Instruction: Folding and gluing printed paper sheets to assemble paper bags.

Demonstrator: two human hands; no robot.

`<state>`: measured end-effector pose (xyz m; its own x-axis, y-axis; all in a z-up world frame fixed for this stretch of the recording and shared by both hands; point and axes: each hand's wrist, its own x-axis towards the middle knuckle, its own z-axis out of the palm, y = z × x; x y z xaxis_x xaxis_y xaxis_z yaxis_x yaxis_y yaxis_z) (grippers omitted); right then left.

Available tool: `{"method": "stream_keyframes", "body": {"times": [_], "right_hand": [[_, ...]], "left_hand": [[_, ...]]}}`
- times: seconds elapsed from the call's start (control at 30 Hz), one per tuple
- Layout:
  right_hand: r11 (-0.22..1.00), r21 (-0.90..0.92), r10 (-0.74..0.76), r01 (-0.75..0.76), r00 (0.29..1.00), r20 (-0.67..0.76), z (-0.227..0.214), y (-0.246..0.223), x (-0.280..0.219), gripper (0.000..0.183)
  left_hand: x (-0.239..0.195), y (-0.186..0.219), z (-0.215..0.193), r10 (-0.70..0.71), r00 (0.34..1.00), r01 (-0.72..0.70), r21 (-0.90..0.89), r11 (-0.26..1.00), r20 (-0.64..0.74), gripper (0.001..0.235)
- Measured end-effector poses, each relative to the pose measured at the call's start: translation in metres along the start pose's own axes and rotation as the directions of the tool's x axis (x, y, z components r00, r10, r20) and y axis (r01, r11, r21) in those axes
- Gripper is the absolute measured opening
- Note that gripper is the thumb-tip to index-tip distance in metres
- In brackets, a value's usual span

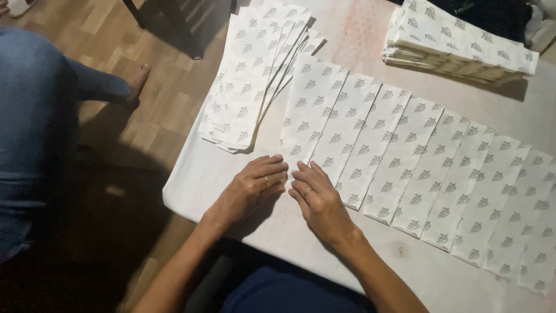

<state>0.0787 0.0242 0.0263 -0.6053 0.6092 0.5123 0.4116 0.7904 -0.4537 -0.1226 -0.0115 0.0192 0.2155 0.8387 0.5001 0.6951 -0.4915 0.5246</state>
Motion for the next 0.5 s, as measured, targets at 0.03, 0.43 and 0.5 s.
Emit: {"method": "stream_keyframes", "body": {"times": [0.03,0.43,0.5], "right_hand": [[1.000,0.001,-0.001,0.001,1.000,0.002,-0.001,-0.001,0.000,0.015],[0.997,-0.052,-0.067,0.065,0.997,-0.033,-0.002,-0.004,0.004,0.010],[0.993,-0.082,-0.081,0.079,0.997,-0.018,0.003,0.001,0.000,0.012]], "left_hand": [[0.001,0.003,-0.002,-0.002,1.000,0.002,0.000,1.000,-0.001,0.023],[0.004,0.011,-0.010,-0.021,1.000,0.021,-0.029,0.999,-0.008,0.023],[0.007,0.014,-0.010,-0.030,0.998,0.030,-0.019,0.999,-0.046,0.014]]}}
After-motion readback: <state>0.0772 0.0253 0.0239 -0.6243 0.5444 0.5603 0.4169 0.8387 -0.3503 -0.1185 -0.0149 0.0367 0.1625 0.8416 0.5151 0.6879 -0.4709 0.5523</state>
